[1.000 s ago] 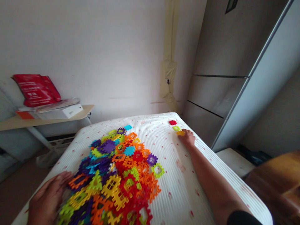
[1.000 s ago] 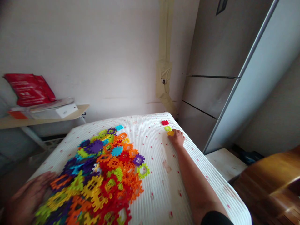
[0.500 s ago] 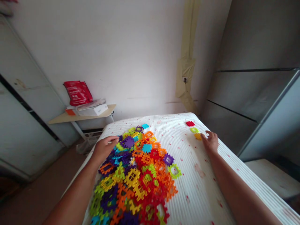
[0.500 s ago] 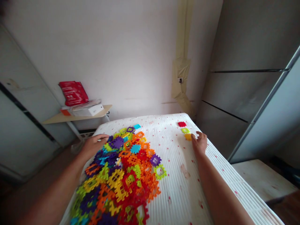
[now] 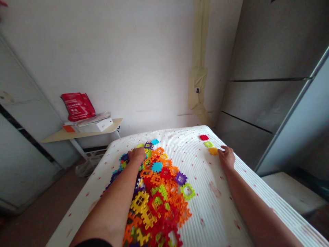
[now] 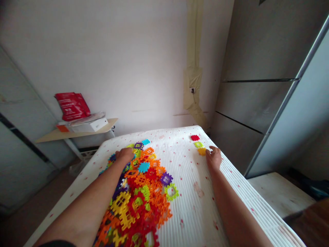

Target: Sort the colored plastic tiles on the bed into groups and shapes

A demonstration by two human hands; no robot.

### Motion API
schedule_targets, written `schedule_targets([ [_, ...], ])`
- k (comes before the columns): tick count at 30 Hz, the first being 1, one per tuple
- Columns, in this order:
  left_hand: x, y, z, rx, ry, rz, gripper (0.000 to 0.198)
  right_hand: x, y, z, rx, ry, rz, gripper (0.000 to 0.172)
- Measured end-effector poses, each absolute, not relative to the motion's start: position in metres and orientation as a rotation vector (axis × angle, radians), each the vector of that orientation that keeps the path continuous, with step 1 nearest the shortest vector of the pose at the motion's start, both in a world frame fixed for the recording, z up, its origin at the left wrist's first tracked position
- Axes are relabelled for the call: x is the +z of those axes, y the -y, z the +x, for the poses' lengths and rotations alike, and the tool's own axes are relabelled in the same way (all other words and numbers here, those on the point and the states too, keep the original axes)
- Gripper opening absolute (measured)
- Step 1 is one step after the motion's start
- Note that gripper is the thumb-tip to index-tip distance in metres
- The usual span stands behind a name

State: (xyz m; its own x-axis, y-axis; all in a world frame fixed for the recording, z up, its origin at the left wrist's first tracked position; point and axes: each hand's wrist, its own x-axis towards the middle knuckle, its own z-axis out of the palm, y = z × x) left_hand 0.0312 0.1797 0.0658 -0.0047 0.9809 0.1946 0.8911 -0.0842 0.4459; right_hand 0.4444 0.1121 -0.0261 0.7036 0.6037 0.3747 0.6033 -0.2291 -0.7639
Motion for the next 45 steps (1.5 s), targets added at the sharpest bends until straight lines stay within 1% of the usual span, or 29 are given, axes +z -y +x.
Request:
schedule_targets([
  [2, 0.063, -0.179, 0.033, 0.628, -2.074, 2.019, 0.032, -0.027, -0.113, 0.445, 0.007, 0.943, -1.914, 0.040],
  [5, 0.065, -0.178, 0.031, 0.569, -2.176, 1.960, 0.019, -0.027, -0.114, 0.445, 0.007, 0.952, -1.924, 0.040],
  [7, 0.070, -0.177, 0.030, 0.575, -2.195, 1.947, 0.017, -0.027, -0.114, 0.445, 0.002, 0.958, -1.925, 0.040],
  [9, 0.078, -0.174, 0.032, 0.629, -2.164, 1.958, 0.022, -0.027, -0.113, 0.445, -0.002, 0.957, -1.927, 0.040],
  [11, 0.085, -0.163, 0.040, 0.716, -2.083, 1.990, 0.031, -0.027, -0.113, 0.445, -0.003, 0.951, -1.930, 0.040],
  [13, 0.090, -0.144, 0.052, 0.848, -1.920, 1.979, 0.037, -0.026, -0.112, 0.444, -0.002, 0.947, -1.930, 0.040],
  [15, 0.092, -0.118, 0.066, 1.053, -1.625, 1.798, 0.043, -0.026, -0.112, 0.444, 0.000, 0.948, -1.928, 0.040],
  [19, 0.089, -0.065, 0.090, 1.099, -1.318, 1.626, 0.043, -0.024, -0.111, 0.443, 0.007, 0.946, -1.929, 0.039],
  [21, 0.083, -0.049, 0.098, 1.170, -1.247, 1.514, 0.044, -0.023, -0.110, 0.443, 0.011, 0.946, -1.930, 0.039],
  [24, 0.068, -0.041, 0.102, 1.242, -1.230, 1.371, 0.040, -0.022, -0.109, 0.442, 0.016, 0.954, -1.930, 0.038],
  [27, 0.047, -0.044, 0.101, 1.261, -1.256, 1.380, 0.034, -0.021, -0.109, 0.442, 0.016, 0.962, -1.939, 0.038],
  [31, 0.027, -0.050, 0.099, 1.257, -1.298, 1.468, 0.037, -0.022, -0.109, 0.442, 0.005, 0.977, -1.956, 0.037],
  [39, 0.025, -0.049, 0.101, 1.276, -1.223, 1.377, 0.043, -0.012, -0.102, 0.426, 0.020, 1.243, -1.851, 0.028],
  [43, 0.025, -0.048, 0.100, 1.292, -1.193, 1.356, 0.044, 0.010, -0.097, 0.382, 0.183, 1.543, -1.654, 0.026],
  [45, 0.024, -0.049, 0.099, 1.292, -1.184, 1.345, 0.046, 0.026, -0.088, 0.351, 0.396, 1.815, -1.444, 0.029],
])
